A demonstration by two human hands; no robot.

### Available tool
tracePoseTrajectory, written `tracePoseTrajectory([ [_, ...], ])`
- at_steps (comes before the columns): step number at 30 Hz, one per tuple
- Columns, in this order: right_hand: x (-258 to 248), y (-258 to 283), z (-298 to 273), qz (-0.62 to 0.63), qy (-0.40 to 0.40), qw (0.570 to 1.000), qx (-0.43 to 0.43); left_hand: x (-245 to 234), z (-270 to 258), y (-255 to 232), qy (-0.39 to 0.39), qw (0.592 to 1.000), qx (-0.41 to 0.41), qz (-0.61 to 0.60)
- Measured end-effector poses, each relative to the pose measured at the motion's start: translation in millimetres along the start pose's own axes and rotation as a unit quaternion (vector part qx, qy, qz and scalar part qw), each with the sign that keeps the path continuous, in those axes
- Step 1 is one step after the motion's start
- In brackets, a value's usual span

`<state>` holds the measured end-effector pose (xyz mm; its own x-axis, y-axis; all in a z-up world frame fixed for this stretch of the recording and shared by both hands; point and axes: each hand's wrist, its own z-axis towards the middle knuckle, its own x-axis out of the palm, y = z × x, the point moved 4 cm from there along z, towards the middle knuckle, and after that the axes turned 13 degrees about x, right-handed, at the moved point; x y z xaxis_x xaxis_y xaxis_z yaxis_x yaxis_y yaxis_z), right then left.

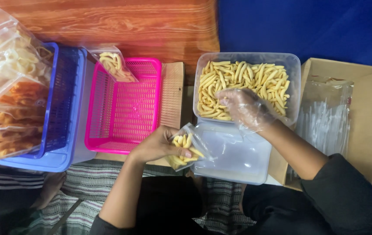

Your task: Packaging snack sticks into small plastic bags from a larger container using hands and a small plastic cup.

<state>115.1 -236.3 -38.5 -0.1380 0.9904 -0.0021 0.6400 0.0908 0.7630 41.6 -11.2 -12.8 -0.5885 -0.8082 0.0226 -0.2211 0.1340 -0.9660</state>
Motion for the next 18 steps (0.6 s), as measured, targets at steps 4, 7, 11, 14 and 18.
tracePoseTrajectory([
  [4,-13.2,3.1,-10.5,-0.053,0.002,0.993,-0.108,0.4,-2.0,0.6,-0.020,1.000,0.022,0.005],
  [7,-9.0,21.3,-47.2,-0.030,-0.001,0.993,-0.118,2.0,-4.2,-3.7,-0.032,0.998,0.045,0.002],
  [11,6.1,37.2,-113.6,-0.056,-0.038,0.979,-0.190,6.5,-11.2,-10.1,-0.052,0.997,0.063,-0.010],
  [14,13.4,40.9,-149.5,-0.136,-0.097,0.936,-0.310,9.2,-17.6,-15.0,-0.059,0.995,0.076,-0.003],
  [18,23.6,46.6,-192.4,-0.132,-0.119,0.884,-0.432,19.0,-33.0,-29.7,-0.065,0.994,0.092,0.005],
])
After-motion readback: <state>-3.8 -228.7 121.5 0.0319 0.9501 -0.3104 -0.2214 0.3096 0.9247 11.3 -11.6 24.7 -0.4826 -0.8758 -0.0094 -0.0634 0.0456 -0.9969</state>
